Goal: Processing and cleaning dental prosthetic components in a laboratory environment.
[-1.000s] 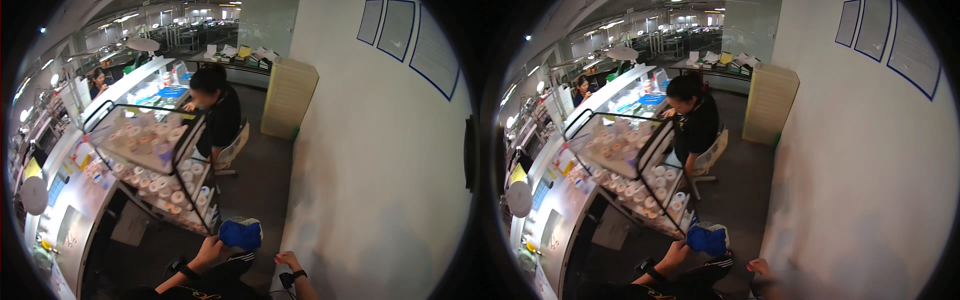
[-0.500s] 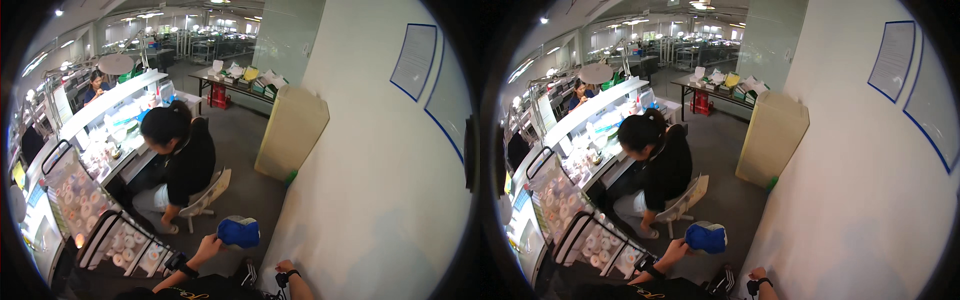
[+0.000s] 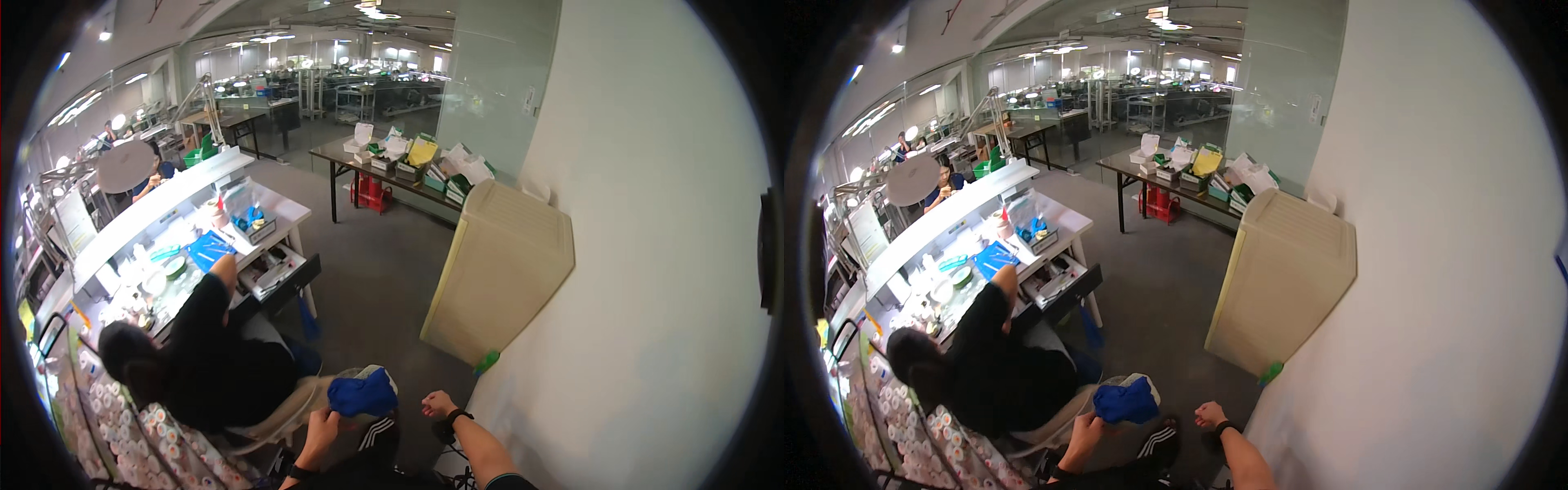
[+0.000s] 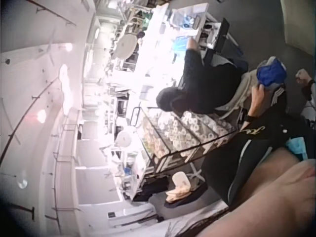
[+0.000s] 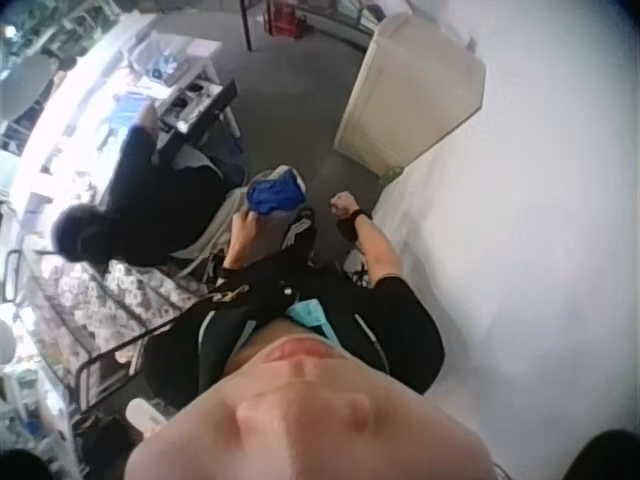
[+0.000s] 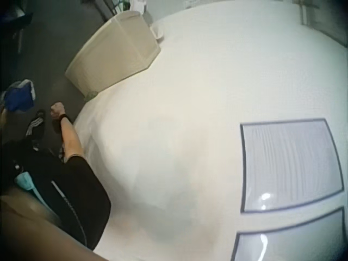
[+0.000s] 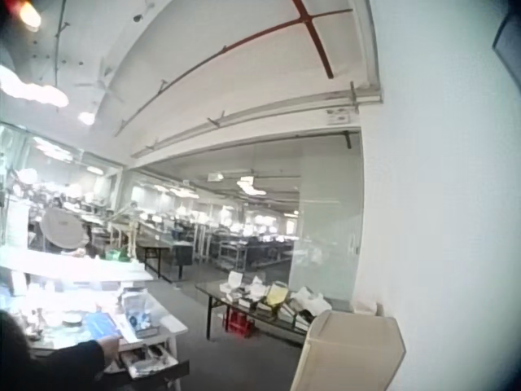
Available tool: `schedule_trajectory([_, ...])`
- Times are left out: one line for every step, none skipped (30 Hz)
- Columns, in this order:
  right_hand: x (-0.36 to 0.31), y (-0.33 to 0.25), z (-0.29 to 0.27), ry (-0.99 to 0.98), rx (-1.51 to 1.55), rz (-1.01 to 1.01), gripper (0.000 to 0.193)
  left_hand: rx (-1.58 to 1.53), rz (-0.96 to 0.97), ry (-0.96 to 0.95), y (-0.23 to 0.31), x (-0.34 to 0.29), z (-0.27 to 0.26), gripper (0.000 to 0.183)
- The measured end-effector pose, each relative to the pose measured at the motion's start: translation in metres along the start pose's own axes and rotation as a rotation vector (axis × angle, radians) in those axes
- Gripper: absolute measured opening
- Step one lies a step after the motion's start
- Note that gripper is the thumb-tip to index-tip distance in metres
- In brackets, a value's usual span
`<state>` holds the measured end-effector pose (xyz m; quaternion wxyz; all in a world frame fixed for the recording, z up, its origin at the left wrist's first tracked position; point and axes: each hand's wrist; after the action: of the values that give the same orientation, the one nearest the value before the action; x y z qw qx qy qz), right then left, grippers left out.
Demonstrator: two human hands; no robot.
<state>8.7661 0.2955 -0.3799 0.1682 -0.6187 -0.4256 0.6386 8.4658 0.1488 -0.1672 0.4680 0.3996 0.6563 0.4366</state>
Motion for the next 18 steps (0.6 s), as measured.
schedule_trajectory([0.025, -0.015, -0.005, -0.014, -0.014, -0.006, 0.018, -0.006, 0.0, 0.02, -0.002, 0.026, 0.004, 0.022])
schedule_trajectory([0.05, -0.026, -0.017, -0.052, -0.031, -0.015, 0.015, -0.086, -0.015, 0.036, -0.006, 0.053, 0.012, 0.022])
schedule_trajectory([0.076, -0.036, -0.028, -0.09, -0.048, -0.023, 0.012, -0.165, -0.031, 0.052, -0.008, 0.082, 0.019, 0.022])
schedule_trajectory([0.098, -0.047, -0.042, -0.091, -0.058, -0.022, 0.012, -0.257, -0.049, 0.077, 0.004, 0.103, 0.027, 0.022])
schedule_trajectory([0.121, -0.057, -0.056, -0.119, -0.125, 0.103, 0.011, -0.264, -0.051, 0.081, 0.016, 0.131, 0.032, 0.022])
schedule_trajectory([0.145, -0.069, -0.07, -0.145, -0.192, 0.23, 0.011, -0.241, -0.025, 0.101, 0.028, 0.161, 0.035, 0.021])
schedule_trajectory([0.168, -0.087, -0.081, -0.151, -0.205, 0.233, 0.011, -0.218, 0.0, 0.129, 0.039, 0.186, 0.036, 0.021])
schedule_trajectory([0.191, -0.104, -0.093, -0.142, -0.359, 0.184, 0.011, -0.193, 0.03, 0.144, 0.041, 0.215, 0.038, 0.021])
schedule_trajectory([0.214, -0.12, -0.105, -0.134, -0.512, 0.133, 0.011, -0.192, -0.008, 0.159, 0.042, 0.246, 0.039, 0.021])
schedule_trajectory([0.236, -0.139, -0.116, -0.146, -0.523, 0.142, 0.011, -0.17, 0.012, 0.179, 0.055, 0.27, 0.041, 0.021])
schedule_trajectory([0.26, -0.163, -0.125, -0.097, -0.314, 0.196, 0.011, -0.145, 0.033, 0.199, 0.071, 0.295, 0.042, 0.021])
schedule_trajectory([0.284, -0.187, -0.132, -0.048, -0.107, 0.25, 0.013, -0.146, 0.019, 0.21, 0.088, 0.318, 0.046, 0.021])
schedule_trajectory([0.308, -0.209, -0.137, -0.062, -0.111, 0.257, 0.013, -0.101, -0.005, 0.216, 0.105, 0.341, 0.049, 0.023])
schedule_trajectory([0.335, -0.232, -0.14, -0.015, -0.202, 0.212, 0.014, -0.055, -0.028, 0.223, 0.114, 0.365, 0.05, 0.025])
schedule_trajectory([0.363, -0.254, -0.14, 0.029, -0.293, 0.165, 0.015, -0.049, -0.038, 0.239, 0.115, 0.391, 0.052, 0.025])
schedule_trajectory([0.392, -0.276, -0.136, 0.007, -0.301, 0.164, 0.015, -0.117, -0.011, 0.263, 0.111, 0.419, 0.053, 0.025])
schedule_trajectory([0.423, -0.297, -0.138, -0.024, -0.359, 0.139, 0.015, -0.189, 0.019, 0.279, 0.115, 0.447, 0.059, 0.025])
schedule_trajectory([0.454, -0.319, -0.138, -0.056, -0.418, 0.112, 0.016, -0.189, 0.013, 0.295, 0.119, 0.471, 0.063, 0.025])
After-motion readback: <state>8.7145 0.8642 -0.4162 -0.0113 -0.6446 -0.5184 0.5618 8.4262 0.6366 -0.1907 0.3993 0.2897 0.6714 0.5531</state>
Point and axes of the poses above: each hand's wrist, its own x-axis towards the middle knuckle, its own z-axis out of the palm, y = z × x, and after that the axes turned 4 degrees about x, right-handed
